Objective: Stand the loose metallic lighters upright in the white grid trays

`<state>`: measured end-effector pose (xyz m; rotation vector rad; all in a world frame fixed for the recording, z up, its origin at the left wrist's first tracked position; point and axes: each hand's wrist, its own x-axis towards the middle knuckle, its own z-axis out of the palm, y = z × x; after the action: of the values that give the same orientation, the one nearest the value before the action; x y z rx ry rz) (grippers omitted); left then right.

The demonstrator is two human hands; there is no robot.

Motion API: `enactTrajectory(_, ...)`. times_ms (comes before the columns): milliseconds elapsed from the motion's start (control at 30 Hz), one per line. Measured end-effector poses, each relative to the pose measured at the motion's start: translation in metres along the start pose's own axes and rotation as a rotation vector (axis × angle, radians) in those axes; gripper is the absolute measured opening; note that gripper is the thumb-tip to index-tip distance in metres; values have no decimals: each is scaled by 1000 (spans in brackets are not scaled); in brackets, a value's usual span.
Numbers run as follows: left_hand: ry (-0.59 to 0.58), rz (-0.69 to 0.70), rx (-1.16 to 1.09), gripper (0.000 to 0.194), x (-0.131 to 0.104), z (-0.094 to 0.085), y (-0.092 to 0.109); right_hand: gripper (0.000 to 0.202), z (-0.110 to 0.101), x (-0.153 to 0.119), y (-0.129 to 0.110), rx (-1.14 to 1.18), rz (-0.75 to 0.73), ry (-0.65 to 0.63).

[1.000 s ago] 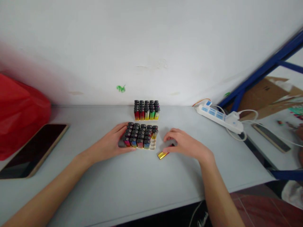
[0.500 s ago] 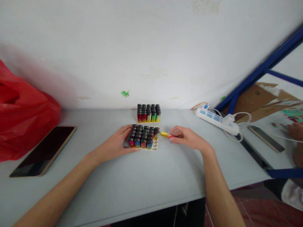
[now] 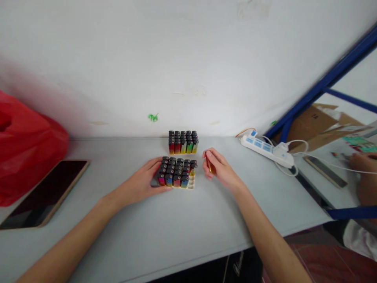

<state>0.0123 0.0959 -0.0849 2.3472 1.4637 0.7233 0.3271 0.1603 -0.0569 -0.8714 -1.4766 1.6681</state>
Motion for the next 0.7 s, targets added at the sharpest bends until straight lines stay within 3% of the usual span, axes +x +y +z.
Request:
enactTrajectory(100,-8,-10,6,79,1,-1,3,58,7,-1,3,-152,-24,35)
enactTrajectory(300,-16,-28,22,79,1,-5,8,60,13,-6,6,-652,-269,360)
enactTrajectory(700,-29,-28,42,84,-2,2,-9,44,13,-5,7,-681,-245,432)
